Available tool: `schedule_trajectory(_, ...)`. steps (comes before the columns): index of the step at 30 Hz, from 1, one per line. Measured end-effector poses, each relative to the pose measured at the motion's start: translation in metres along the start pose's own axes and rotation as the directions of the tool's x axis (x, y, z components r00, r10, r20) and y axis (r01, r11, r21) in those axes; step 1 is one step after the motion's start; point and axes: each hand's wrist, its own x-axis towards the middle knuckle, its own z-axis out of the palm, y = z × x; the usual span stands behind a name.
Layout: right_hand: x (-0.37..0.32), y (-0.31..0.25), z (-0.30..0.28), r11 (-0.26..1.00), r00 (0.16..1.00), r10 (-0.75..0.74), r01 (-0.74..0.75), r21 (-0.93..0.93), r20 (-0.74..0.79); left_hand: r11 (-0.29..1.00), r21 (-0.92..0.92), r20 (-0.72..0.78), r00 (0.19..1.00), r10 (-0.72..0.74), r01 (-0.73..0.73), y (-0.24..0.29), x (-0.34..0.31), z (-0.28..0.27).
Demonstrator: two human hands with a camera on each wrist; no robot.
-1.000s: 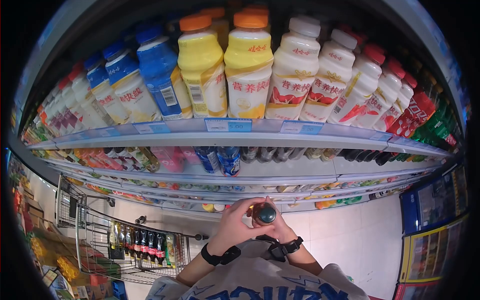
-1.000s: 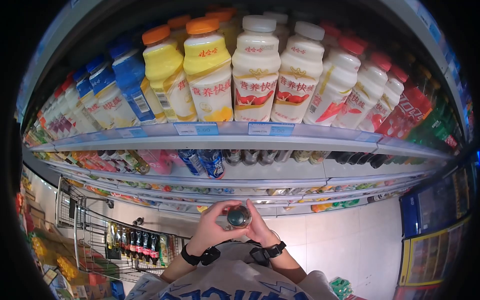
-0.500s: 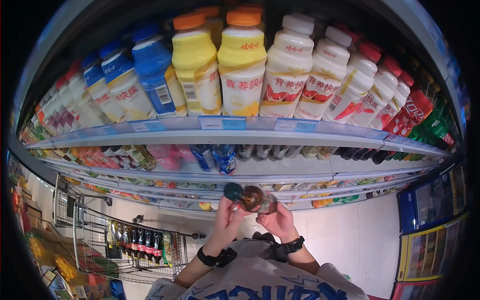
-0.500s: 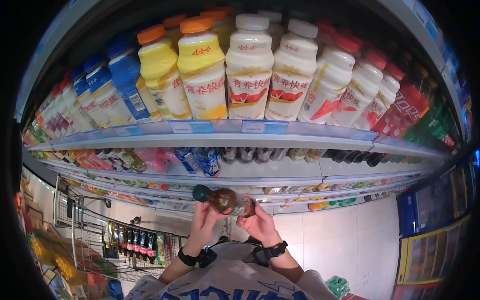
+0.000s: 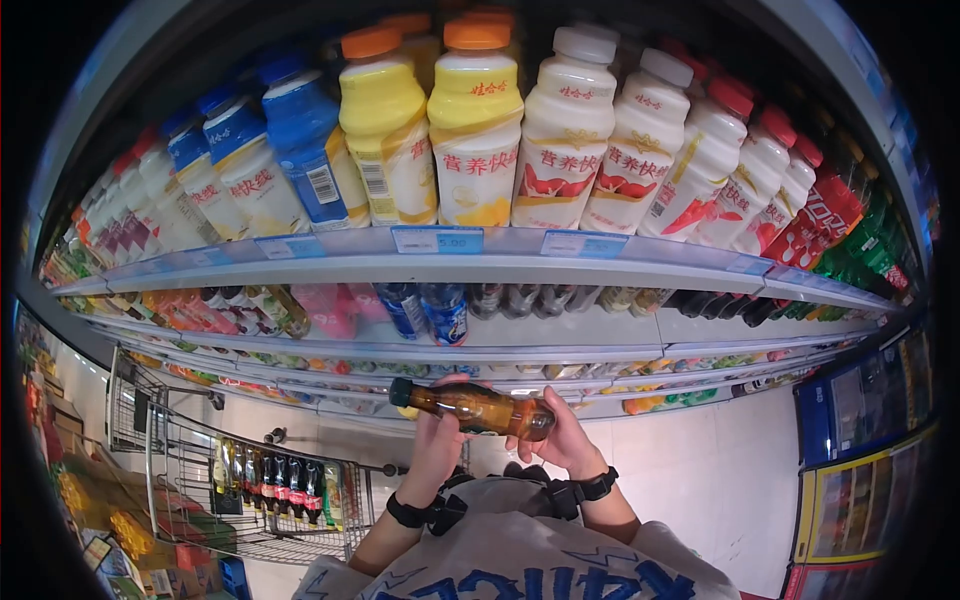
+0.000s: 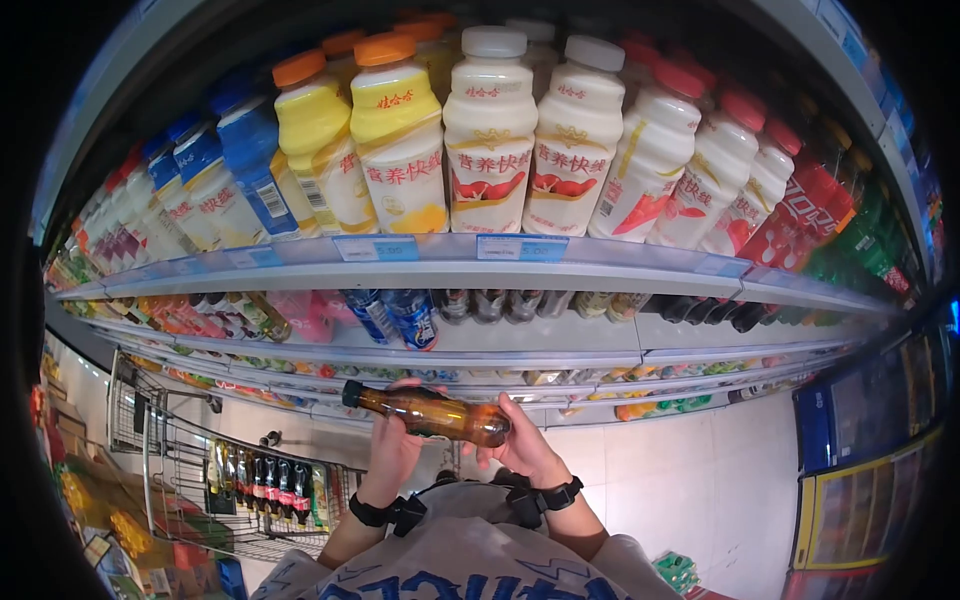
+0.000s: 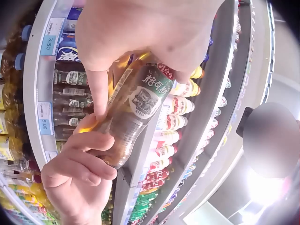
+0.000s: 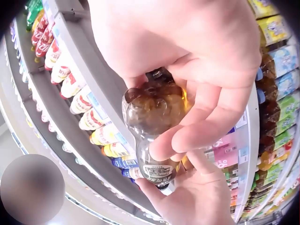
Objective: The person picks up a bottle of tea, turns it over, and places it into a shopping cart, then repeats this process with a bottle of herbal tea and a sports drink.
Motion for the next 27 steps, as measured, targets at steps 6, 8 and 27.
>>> schedule_trajectory(6,-0.008,0.010,-0.010,0.978,0.969,-0.207,0.204,0.038,0.137,0.990,0.135,-0.082,0.996,0.039,-0.028,0.004,0.004,0.008)
schedule_trajectory(8,-0.009,0.008,-0.002,0.969,0.961,-0.237,0.245,-0.038,0.139,0.997,0.077,-0.179,0.984,-0.012,0.027,0.005,0.004,0.010)
schedule_trajectory(27,0.001,0.008,-0.011,0.996,0.983,0.077,-0.085,0.041,0.165,0.993,-0.092,-0.139,0.986,-0.090,0.078,0.007,0.004,0.012)
